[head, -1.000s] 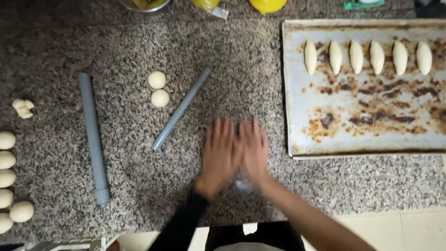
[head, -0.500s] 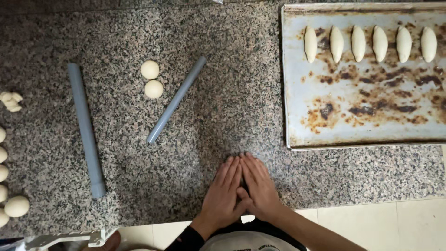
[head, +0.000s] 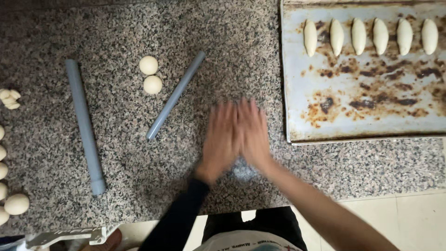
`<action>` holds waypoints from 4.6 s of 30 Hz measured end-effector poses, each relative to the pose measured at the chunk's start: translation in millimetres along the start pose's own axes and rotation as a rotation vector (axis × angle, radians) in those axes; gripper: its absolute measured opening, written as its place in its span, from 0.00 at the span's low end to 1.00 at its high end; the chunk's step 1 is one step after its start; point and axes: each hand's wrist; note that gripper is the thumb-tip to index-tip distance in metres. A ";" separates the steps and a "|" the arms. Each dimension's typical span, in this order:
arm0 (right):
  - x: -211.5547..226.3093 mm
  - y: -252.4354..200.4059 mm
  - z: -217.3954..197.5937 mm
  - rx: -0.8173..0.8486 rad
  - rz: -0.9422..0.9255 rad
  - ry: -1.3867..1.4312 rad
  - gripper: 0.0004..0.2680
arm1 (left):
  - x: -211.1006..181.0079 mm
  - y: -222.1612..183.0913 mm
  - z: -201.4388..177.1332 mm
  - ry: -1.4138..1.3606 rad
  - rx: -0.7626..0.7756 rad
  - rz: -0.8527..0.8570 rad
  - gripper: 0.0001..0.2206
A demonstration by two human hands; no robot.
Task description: The person rolls out pieces of dough using a rolling pin, shapes them into pointed ovals by hand, and places them onto a baking tray.
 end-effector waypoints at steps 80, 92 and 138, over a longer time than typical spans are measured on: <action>-17.2 -27.6 -119.5 0.326 -0.338 0.080 0.16 | -85.2 -70.0 -49.6 -0.167 -0.088 -0.027 0.19; -261.5 5.4 -308.0 0.453 -0.281 0.265 0.18 | -312.2 62.7 85.6 -0.683 -0.090 -0.271 0.22; -617.4 187.0 -336.1 0.497 -0.114 0.068 0.11 | -513.6 387.9 314.9 -0.424 -0.473 -0.765 0.19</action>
Point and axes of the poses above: each hand's wrist, its own y-axis towards the middle knuckle, its own z-axis out of the palm, x = y × z, and after that the axes turned 8 degrees about -x, right-handed
